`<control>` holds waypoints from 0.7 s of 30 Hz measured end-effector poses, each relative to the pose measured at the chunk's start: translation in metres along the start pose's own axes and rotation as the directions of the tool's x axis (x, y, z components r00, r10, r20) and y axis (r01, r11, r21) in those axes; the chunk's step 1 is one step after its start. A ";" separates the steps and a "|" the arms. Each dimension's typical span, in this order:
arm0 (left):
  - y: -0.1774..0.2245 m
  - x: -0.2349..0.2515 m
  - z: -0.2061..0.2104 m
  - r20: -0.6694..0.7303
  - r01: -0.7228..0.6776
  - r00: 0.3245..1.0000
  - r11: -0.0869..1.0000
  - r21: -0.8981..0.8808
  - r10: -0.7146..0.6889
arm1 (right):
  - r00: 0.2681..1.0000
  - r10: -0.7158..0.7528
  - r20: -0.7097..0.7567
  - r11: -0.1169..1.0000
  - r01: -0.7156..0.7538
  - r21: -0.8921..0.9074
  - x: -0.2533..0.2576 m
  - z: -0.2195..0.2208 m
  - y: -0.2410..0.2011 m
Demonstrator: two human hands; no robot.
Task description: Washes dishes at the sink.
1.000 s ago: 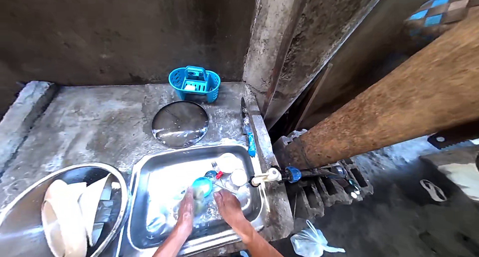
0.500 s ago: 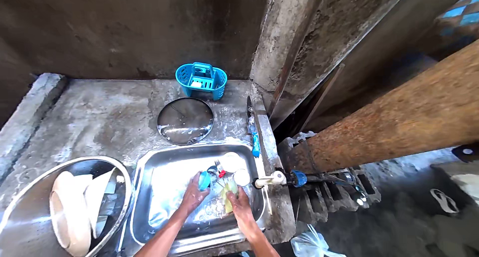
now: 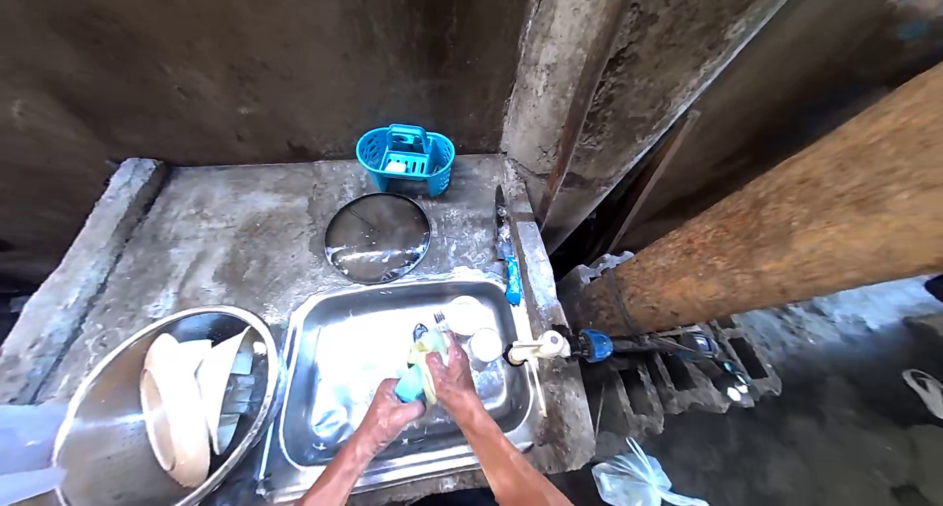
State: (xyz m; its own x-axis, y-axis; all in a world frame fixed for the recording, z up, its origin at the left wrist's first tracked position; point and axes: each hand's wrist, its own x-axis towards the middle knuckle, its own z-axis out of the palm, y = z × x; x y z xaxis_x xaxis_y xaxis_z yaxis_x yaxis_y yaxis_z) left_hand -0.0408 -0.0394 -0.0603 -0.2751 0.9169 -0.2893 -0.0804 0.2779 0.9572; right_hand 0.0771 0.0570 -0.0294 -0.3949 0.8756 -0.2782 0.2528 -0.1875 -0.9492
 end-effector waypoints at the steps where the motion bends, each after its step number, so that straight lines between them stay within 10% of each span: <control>1: 0.003 -0.003 -0.002 0.021 0.001 1.000 0.999 0.047 -0.002 | 0.999 0.035 -0.023 0.999 -0.034 0.014 0.003 0.000 0.002; 9: 0.006 -0.007 -0.016 0.066 -0.011 0.997 0.963 -0.269 0.030 | 0.962 0.272 -0.010 0.714 -0.195 0.673 0.017 -0.026 0.015; 15: 0.011 -0.002 -0.016 0.060 -0.009 0.998 0.978 -0.206 0.021 | 0.967 -0.157 0.203 0.982 0.130 0.141 -0.031 -0.032 0.001; 21: 0.023 -0.016 -0.016 0.207 -0.148 0.973 0.959 0.243 0.098 | 0.976 0.196 0.094 0.975 -0.204 0.085 -0.009 -0.021 -0.007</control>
State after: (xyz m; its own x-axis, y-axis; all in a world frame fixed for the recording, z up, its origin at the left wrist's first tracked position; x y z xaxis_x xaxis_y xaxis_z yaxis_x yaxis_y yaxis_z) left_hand -0.0535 -0.0518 -0.0333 -0.0772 0.9790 -0.1884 0.1969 0.2002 0.9598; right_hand 0.0972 0.0598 -0.0174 -0.4191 0.7761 -0.4712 0.2523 -0.3990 -0.8816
